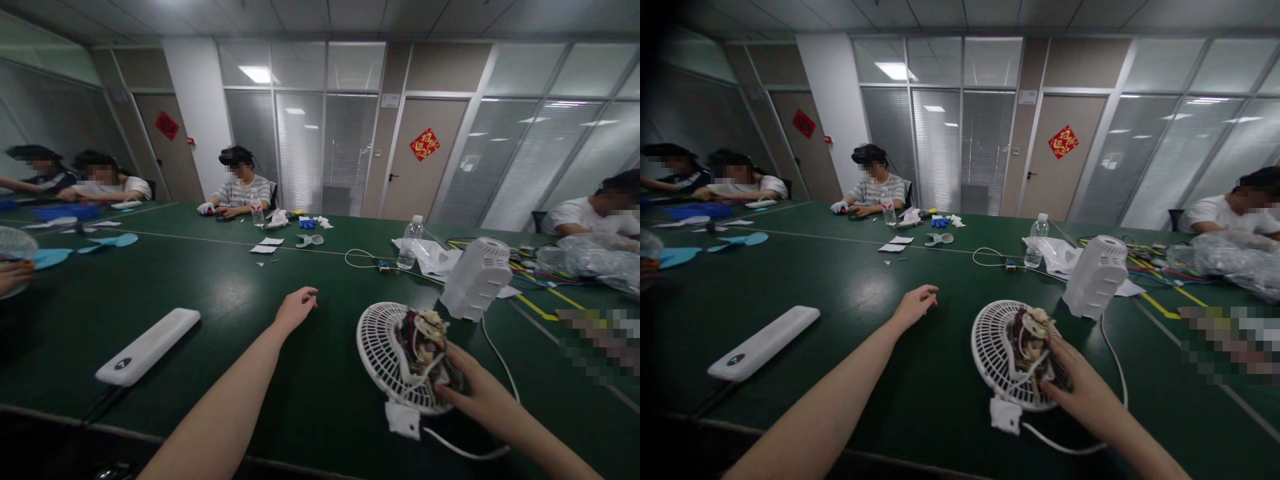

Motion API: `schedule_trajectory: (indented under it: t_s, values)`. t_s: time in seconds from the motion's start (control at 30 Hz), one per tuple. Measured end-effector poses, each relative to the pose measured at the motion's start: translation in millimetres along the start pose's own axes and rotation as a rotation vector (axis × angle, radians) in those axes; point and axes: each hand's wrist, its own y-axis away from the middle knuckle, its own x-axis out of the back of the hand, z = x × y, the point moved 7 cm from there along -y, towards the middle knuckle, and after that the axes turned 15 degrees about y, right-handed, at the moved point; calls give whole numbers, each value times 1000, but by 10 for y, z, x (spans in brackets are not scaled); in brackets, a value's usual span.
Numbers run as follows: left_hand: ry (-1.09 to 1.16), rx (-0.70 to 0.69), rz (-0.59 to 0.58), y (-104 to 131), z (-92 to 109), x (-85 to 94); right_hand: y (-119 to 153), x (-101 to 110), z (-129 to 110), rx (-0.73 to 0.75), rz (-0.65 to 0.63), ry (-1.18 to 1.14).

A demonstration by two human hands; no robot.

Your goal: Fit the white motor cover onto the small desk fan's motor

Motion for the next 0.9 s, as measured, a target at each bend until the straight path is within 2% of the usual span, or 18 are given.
schedule_trajectory:
  t_s: [0.1,0.2,0.27,0.33,0.4,0.47,0.57,0.6,0.63,0.73,0.9]
  values:
    - [15,-21,14,-34,-17,-5,-191,-157,-578,116,-39,12]
    - [38,-46,32,-72,-34,13,-321,-267,-1011,212,-90,-42]
    - [50,-66,36,-94,-37,27,-397,-309,-1163,269,-136,-124]
    - [56,-79,36,-116,-43,38,-511,-295,-1120,270,-120,-213]
    - [59,-84,32,-136,-54,41,-676,-199,-816,154,33,-270]
    - [64,-89,31,-153,-66,41,-807,-24,-276,-78,310,-259]
    - [75,-100,42,-164,-70,45,-790,260,609,-497,738,-66]
    - [79,-103,50,-163,-66,49,-806,310,823,-548,786,-10]
    - [83,-107,61,-160,-60,53,-816,347,1022,-601,821,23]
    - [101,-120,94,-149,-26,67,-930,316,1438,-640,729,14]
    - [151,-134,117,-160,10,62,-1010,12,1754,-759,474,-153]
